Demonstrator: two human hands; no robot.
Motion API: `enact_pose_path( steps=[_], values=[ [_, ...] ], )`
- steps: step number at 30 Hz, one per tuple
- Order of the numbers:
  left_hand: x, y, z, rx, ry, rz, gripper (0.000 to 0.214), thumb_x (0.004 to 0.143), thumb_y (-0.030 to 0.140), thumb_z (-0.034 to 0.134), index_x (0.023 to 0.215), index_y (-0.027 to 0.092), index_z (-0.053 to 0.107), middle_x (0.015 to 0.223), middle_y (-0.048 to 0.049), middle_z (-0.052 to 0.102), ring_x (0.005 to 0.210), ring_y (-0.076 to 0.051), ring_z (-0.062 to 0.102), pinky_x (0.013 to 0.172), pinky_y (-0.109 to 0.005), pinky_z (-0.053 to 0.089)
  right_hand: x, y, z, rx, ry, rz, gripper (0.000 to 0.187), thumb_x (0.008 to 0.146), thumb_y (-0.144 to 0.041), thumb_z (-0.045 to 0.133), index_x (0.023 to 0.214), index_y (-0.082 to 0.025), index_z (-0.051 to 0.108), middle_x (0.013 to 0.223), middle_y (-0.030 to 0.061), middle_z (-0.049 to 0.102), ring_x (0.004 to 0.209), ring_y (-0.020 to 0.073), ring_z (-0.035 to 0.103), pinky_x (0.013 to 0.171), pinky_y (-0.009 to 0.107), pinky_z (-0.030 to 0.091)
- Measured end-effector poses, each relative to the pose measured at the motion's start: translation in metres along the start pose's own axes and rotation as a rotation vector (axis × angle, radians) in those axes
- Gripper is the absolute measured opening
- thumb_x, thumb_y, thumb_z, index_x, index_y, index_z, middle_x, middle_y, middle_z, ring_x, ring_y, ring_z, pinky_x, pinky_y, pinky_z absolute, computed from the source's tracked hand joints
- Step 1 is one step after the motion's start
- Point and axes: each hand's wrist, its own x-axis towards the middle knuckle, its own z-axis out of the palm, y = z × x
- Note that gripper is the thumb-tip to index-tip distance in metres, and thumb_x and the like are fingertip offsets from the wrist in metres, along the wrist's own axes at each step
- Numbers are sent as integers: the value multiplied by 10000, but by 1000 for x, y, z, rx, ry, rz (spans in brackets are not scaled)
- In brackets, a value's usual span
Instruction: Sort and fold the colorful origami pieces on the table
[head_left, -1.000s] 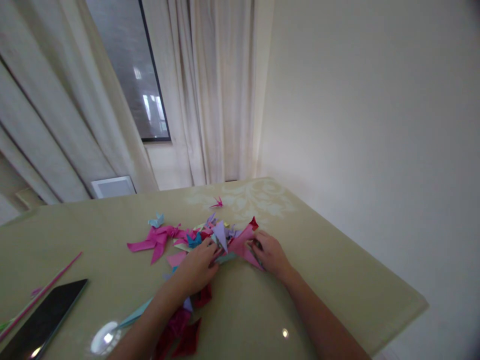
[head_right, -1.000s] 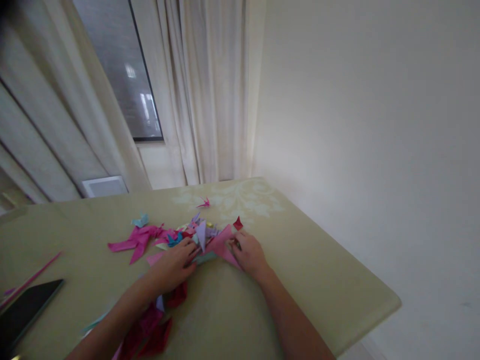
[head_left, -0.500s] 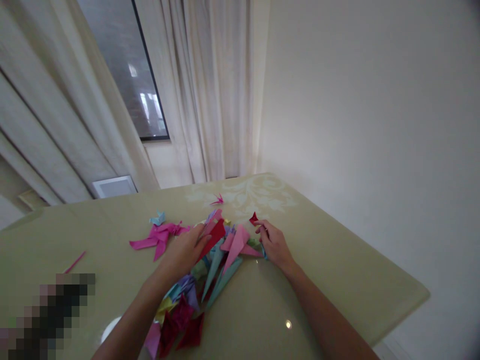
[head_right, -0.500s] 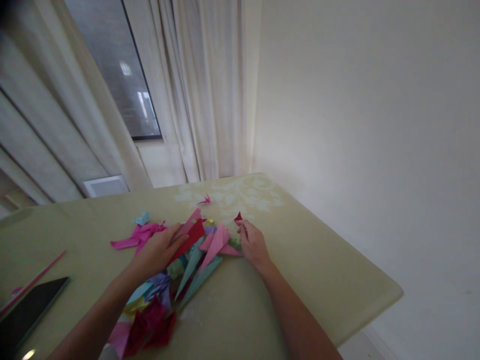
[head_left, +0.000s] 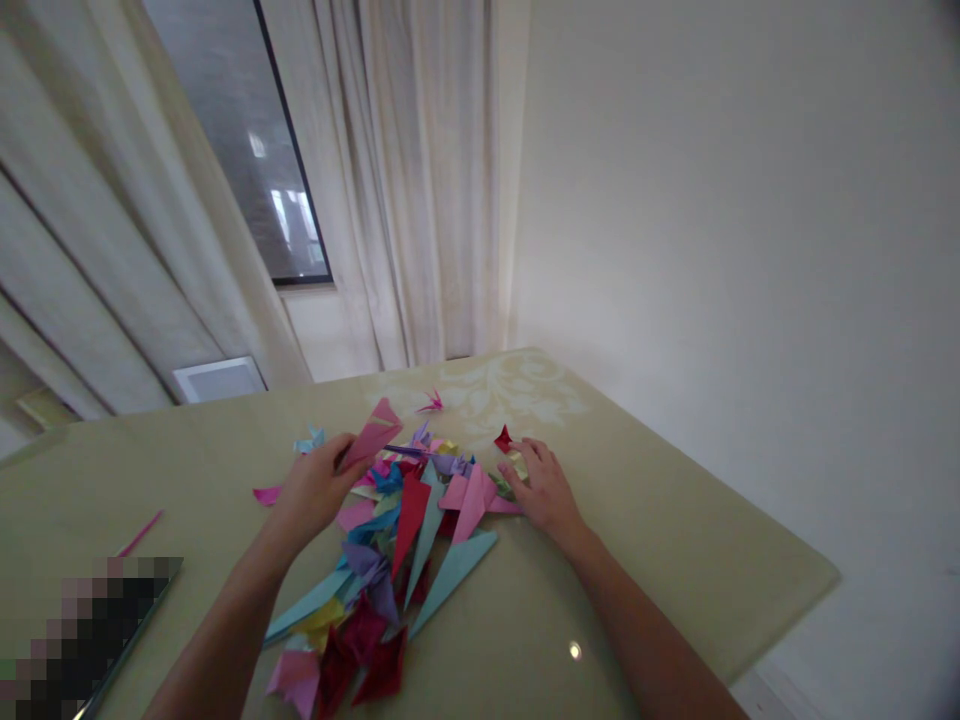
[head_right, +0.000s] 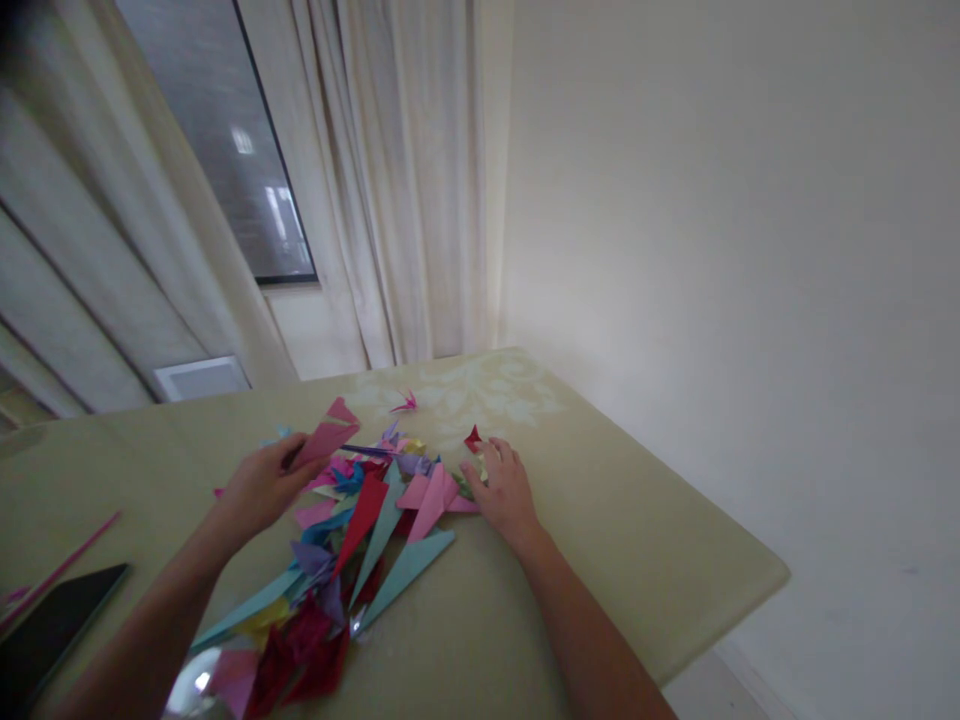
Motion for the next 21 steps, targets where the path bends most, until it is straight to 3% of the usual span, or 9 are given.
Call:
enact_pose_path(
  steps=[6, 10, 14, 18, 21],
  values=[
    [1, -11, -9, 23, -12, -106, 435, 861, 629, 522, 980, 233, 658, 892, -70, 757, 870, -289, 708, 703, -314, 442, -2, 2, 3, 55, -11, -20, 383, 1024, -433, 587, 1341, -222, 630, 1392, 152, 595, 1339, 314, 563, 1169, 497, 451],
    [4, -26, -5, 31, -14, -97, 573, 950, 711, 256, 829, 248, 572, 788, -84, 708, 804, -299, 698, 726, -355, 484, -2, 1, 2, 52, -19, -5, 379, 1023, -425, 580, 1336, -217, 631, 1402, 157, 587, 1339, 318, 561, 1170, 501, 449],
    [5, -38, -5, -86, -35, -77, 789, 899, 870, 99, 791, 251, 577, 807, -95, 726, 856, -323, 704, 839, -422, 538, -2, 1, 3, 52, -20, 6, 392, 1020, -423, 584, 1340, -200, 625, 1403, 166, 582, 1333, 322, 560, 1172, 505, 447],
    [4, -44, -4, -222, -37, -95, 894, 867, 929, 110, 902, 227, 661, 1018, -134, 781, 1075, -355, 699, 1018, -477, 517, -2, 3, 4, 56, -13, -7, 388, 1022, -421, 581, 1341, -206, 626, 1397, 167, 582, 1337, 321, 559, 1172, 502, 448],
    [5, -48, -1, -221, 19, -145, 798, 864, 895, 246, 900, 221, 671, 959, -118, 774, 1016, -343, 704, 997, -484, 526, -2, 4, 4, 57, -3, -18, 390, 1018, -419, 585, 1333, -195, 630, 1381, 173, 589, 1335, 327, 561, 1168, 511, 452]
  ],
)
